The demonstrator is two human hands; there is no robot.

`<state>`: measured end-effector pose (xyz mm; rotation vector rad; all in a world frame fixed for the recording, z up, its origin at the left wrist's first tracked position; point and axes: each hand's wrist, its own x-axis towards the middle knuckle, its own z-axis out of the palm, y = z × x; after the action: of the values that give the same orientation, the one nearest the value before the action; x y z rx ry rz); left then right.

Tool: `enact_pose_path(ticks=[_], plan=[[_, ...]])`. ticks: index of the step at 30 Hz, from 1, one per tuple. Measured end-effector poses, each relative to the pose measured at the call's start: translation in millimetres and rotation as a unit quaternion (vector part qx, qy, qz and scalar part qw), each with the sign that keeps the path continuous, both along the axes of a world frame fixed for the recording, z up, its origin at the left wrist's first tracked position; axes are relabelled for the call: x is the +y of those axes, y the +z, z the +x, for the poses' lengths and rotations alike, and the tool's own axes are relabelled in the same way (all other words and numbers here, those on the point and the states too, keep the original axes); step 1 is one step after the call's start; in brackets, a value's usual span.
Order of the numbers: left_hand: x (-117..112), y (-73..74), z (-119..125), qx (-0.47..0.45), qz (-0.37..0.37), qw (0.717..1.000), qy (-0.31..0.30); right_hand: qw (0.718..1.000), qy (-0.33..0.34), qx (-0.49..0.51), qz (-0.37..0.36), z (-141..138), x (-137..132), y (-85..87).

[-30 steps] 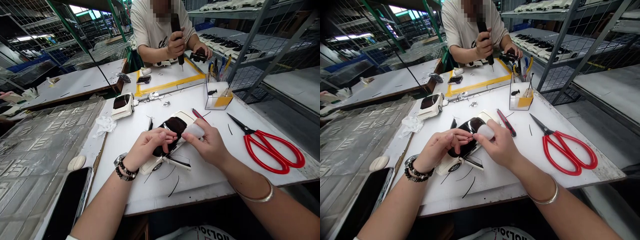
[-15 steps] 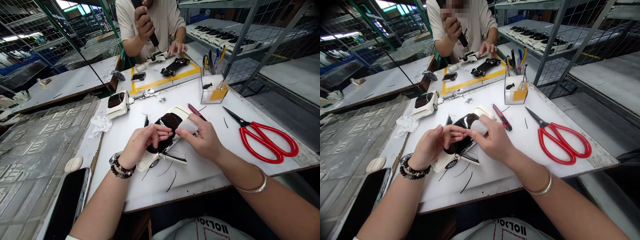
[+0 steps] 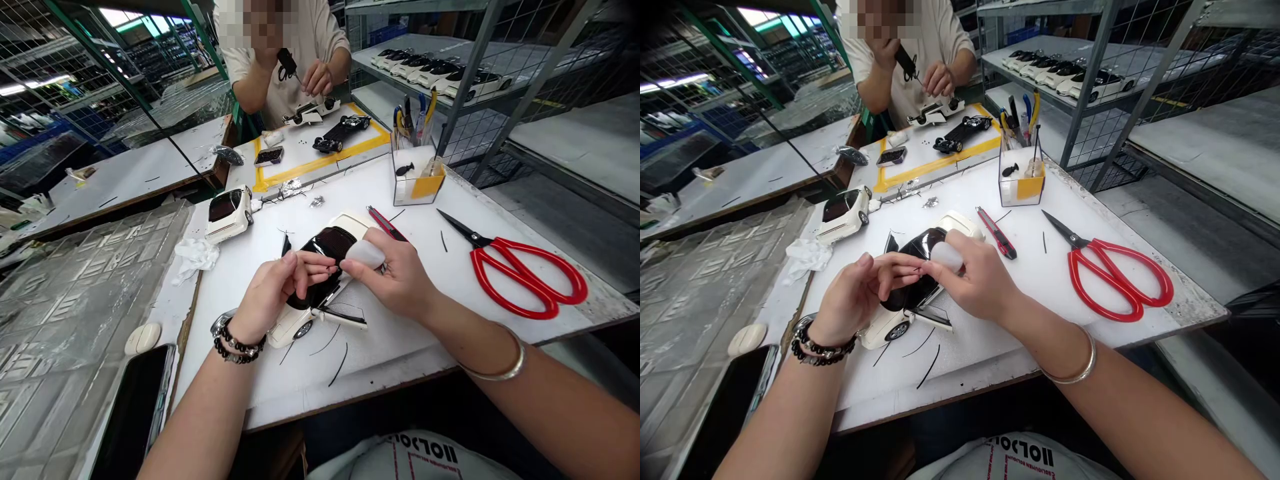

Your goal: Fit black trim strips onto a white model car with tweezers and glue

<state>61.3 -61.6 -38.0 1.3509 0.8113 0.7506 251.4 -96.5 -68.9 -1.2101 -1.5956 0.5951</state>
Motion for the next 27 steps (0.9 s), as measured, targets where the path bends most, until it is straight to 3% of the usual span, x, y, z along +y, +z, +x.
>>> enact_pose_path(ticks=[12, 18, 23, 27], plan=[[0.6, -0.7, -0.8, -0.013, -0.001, 1.0, -0.005, 0.999, 0.009, -0.001, 0.033, 0.9, 0.7, -0.8], [0.7, -0.3, -1.2, -0.011, 0.005, 1.0, -0.011, 1.0, 0.005, 0.01, 0.007, 1.3, 0.5, 1.2], [2.2, -0.6, -2.8, -0.003, 0.01, 1.0, -0.024, 0.989, -0.054, 0.138, -0.002, 16.8, -2.6, 12.1], [3.3, -1.2, -5.7, 0.01, 0.018, 0.999, -0.043, 0.943, -0.138, 0.291, 0.086, 41.4, 9.2, 25.7]])
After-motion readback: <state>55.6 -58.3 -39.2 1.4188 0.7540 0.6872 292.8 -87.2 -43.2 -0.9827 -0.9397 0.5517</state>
